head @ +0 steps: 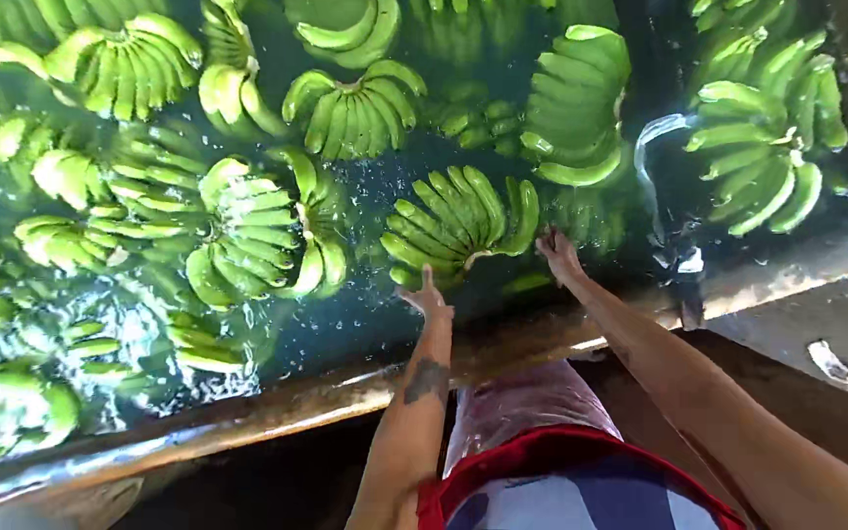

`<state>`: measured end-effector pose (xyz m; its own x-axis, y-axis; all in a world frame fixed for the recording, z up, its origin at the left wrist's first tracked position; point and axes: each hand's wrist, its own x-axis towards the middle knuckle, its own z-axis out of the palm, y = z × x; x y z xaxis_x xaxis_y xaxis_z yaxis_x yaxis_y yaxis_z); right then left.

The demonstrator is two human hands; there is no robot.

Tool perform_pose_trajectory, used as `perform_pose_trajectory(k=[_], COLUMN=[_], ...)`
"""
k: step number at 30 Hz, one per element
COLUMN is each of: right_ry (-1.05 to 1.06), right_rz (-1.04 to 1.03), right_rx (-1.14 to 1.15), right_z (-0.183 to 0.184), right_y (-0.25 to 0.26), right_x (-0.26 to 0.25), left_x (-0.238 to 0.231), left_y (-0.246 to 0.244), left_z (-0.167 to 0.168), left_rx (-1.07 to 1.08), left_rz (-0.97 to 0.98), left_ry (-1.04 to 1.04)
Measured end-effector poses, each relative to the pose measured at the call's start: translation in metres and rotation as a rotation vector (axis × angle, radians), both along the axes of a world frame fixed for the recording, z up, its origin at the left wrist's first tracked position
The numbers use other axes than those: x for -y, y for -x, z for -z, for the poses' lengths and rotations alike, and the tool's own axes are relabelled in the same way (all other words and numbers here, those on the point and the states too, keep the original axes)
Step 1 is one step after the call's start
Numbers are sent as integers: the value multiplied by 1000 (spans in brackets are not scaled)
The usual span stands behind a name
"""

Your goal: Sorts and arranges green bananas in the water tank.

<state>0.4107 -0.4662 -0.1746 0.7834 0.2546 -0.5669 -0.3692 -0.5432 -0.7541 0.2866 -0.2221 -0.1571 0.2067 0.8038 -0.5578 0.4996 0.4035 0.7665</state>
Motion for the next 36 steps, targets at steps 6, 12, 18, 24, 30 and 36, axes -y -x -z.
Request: perform_pose_trajectory(k=[6,12,18,24,30,36], right_ry=[-9,175,188,-128,-60,389], right_rz=[-29,-73,-35,-152,-162,-316], right_rx=[-137,-6,85,147,190,91], right_z=[20,19,12,-27,-48,-41], right_y=[-16,-8,-12,23,22,-15], right_x=[3,45,41,-7,-35,23], left_x=[-20,-33,-17,9,-6,-83], left_y=[-1,3,15,20,44,50], left_z=[20,-1,-5,-10,-2,-14], left_rx=[238,205,345,386,339,191], left_rz=[-114,-50,-201,-197,-220,-191], left_ry=[421,461,374,434,352,198])
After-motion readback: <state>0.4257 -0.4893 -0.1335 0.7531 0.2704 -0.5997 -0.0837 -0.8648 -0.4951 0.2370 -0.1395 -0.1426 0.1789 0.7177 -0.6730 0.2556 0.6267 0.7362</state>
